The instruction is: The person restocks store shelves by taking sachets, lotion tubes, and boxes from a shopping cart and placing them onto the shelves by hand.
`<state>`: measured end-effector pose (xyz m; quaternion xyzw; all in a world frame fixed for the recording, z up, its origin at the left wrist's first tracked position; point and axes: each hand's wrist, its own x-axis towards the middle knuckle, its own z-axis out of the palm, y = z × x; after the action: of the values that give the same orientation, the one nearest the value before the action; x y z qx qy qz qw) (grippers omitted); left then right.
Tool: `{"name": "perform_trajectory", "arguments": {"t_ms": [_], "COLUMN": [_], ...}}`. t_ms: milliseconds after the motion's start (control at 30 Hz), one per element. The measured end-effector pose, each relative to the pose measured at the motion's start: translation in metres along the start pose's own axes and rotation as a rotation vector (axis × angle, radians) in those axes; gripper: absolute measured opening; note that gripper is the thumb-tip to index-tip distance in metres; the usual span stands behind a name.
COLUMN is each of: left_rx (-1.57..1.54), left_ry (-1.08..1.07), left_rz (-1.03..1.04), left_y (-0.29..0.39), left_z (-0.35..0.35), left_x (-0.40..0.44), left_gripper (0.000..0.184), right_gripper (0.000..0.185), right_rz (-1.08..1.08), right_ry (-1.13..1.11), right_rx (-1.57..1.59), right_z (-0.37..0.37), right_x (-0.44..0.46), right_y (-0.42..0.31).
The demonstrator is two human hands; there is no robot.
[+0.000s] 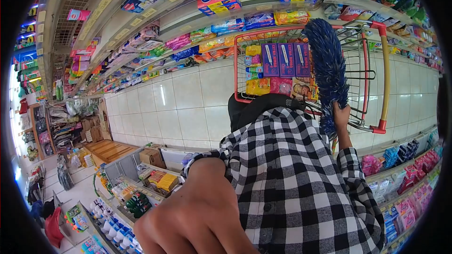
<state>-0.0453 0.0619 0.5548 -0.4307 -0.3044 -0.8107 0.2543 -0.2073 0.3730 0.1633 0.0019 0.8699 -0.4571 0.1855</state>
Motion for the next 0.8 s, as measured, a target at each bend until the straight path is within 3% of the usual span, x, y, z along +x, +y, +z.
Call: {"name": "perform_trajectory", "arguments": {"t_ms": [333, 533, 633, 667, 733, 800], "left_rx": [0.056, -0.067, -0.303, -0.411, -0.512, -0.4], "left_ry": [0.029, 0.081, 0.03, 0.223, 0.409, 0.565], "left_rz": [0.0, -0.094, -0.387, -0.385, -0.379, -0.338], "left_y": [0.002, 0.0, 0.001, -0.002, -0.002, -0.001], "left_z": [0.005, -0.003, -0.008, -0.003, 0.01, 0.02], "left_x": [-0.003, 0.01, 0.024, 0.024, 0.025, 0.025], "left_gripper": [0.036, 0.037, 0.052, 0.052, 0.051, 0.052], "right_gripper": [0.029, 0.027, 0.027, 0.027, 0.027, 0.026], "right_rz": [-0.009, -0.027, -0.029, -0.038, -0.07, -0.054], "right_ry": [-0.025, -0.052, -0.013, -0.018, -0.041, -0.042], "right_rx": [-0.022, -0.021, 0.026, 0.03, 0.039, -0.007], "right_z": [0.002, -0.001, 0.001, 0.001, 0.001, -0.001], "right_x": [0.006, 0.002, 0.001, 0.001, 0.002, 0.003], "right_y": [0.015, 0.004, 0.001, 0.001, 0.001, 0.005]}}
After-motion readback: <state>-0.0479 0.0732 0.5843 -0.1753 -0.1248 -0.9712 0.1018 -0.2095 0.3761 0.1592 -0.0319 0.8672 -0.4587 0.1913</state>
